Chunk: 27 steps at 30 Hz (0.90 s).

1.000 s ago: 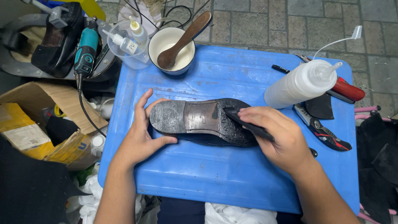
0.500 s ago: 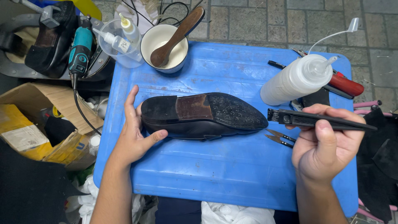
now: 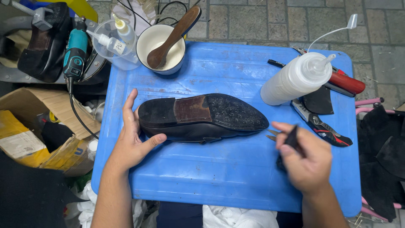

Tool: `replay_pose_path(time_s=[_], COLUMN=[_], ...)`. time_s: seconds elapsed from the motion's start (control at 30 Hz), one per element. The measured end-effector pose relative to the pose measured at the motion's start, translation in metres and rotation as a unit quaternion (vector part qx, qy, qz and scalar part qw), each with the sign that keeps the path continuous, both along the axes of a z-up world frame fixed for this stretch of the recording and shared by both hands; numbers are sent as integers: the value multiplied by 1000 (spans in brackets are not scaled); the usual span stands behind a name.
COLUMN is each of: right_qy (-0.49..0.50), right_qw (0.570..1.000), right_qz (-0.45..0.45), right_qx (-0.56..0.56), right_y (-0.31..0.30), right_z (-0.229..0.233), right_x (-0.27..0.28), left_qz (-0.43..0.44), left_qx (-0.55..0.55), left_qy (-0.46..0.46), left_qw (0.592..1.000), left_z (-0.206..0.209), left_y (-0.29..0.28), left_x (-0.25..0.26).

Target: The person applies glue to the sole of a black shoe, spreads it with a small tool, and uses a utility knife to trim and smooth the sole edges. The shoe is turned and repositioned multiple times to access different areas.

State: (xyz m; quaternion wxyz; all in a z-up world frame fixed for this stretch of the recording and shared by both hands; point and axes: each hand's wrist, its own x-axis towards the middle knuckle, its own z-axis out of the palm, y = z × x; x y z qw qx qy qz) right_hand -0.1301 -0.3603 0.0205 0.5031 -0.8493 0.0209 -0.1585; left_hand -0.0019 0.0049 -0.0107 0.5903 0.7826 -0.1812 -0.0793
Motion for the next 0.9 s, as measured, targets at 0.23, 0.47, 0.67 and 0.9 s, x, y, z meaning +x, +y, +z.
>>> replay_pose_path(time_s=[0.23, 0.47, 0.67, 0.9], right_qy=[26, 94, 74, 97], right_qw=[982, 986, 990, 988], right_qz=[-5, -37, -43, -58], right_qx=[-189, -133, -111, -107], right_y=[67, 84, 83, 78], right_z=[21, 9, 4, -1], right_x=[-10, -14, -17, -16], left_qz=[2, -3, -1, 1], left_qx=[8, 2, 1, 2], left_qy=[0, 9, 18, 21], left_qw=[1000, 1000, 1000, 1000], left_z=[-1, 0, -2, -3], left_y=[0, 1, 2, 3], left_x=[0, 0, 1, 0])
